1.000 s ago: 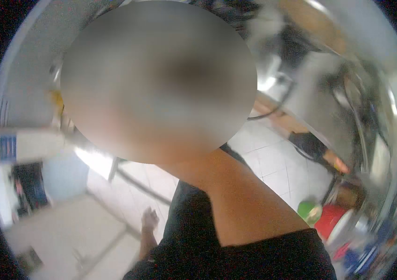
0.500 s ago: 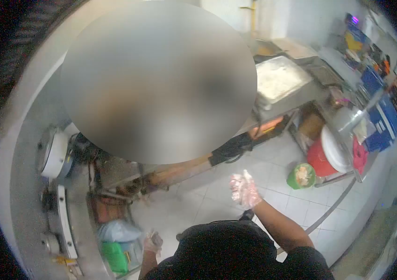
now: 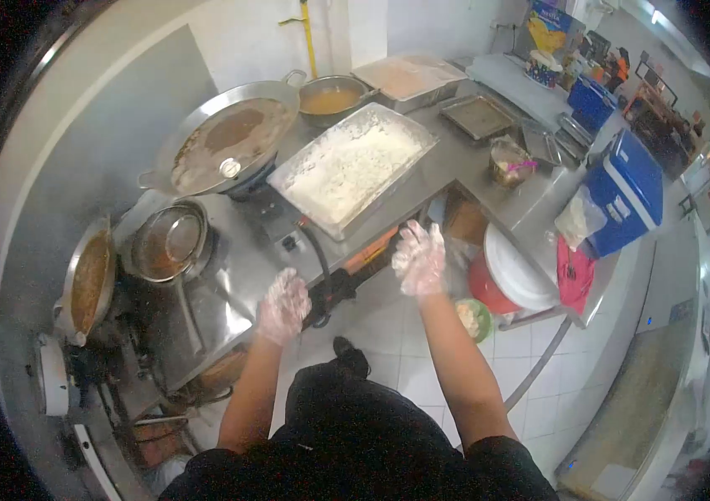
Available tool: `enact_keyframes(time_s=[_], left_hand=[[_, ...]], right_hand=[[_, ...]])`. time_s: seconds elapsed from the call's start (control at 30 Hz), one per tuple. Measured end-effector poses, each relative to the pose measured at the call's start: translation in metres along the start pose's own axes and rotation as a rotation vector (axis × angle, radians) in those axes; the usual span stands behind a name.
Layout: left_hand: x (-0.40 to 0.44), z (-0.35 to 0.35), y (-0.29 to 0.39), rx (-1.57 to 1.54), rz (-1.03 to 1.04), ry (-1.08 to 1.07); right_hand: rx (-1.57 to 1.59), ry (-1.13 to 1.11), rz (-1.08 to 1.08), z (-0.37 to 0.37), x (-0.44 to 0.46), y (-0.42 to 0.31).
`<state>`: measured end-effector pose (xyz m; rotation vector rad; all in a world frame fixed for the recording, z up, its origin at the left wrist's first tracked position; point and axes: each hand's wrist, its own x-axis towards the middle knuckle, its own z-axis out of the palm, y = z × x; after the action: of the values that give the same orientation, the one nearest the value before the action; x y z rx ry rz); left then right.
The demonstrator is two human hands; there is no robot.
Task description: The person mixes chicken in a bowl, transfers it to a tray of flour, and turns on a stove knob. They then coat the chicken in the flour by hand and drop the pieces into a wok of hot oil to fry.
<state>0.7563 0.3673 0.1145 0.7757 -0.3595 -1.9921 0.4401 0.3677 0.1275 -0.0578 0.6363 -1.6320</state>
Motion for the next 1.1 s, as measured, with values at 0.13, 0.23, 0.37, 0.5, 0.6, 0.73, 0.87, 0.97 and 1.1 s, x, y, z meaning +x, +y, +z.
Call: enact_keyframes(time_s=[0.13,0.23,0.37,0.5,0.6,0.73,0.87,0.97,1.1], left_hand=[[0.107,0.078,0.023,-0.002,0.082,-0.001],[0.207,0.102,0.025,0.020,0.117,0.082],[0.340,0.088,-0.017,0.523,0.102,0.486],[0.363,0.038,-0.040,1.528,-0.029,0.361],[0.363,-0.008,-0.065,1.669,0.163,0.504],[0.339,0.043,-0.023,1.913,0.034,0.646],[0.355,0.013,-0.032,2.066,0.593,0.432],[0.430,0.086,-0.015,1.759,0.370,0.261],[0.496,0.125,-0.014,1.998,-0.049,0.091]], right_hand=[[-0.014,-0.071,0.003,0.051,0.121,-0.025],[-0.264,-0.247,-0.105,0.067,0.210,-0.044],[-1.769,-0.341,-0.339,0.007,0.368,-0.093],[-2.651,-0.265,-0.206,-0.012,0.456,-0.115],[-2.878,-0.295,0.253,0.021,0.440,-0.107],[-2.544,-0.289,0.580,0.023,0.410,-0.103],[-2.645,-0.905,0.031,-0.026,0.437,-0.104],[-2.781,-1.272,-0.173,0.036,0.424,-0.086],[-2.515,-1.085,-0.281,0.018,0.461,-0.053]])
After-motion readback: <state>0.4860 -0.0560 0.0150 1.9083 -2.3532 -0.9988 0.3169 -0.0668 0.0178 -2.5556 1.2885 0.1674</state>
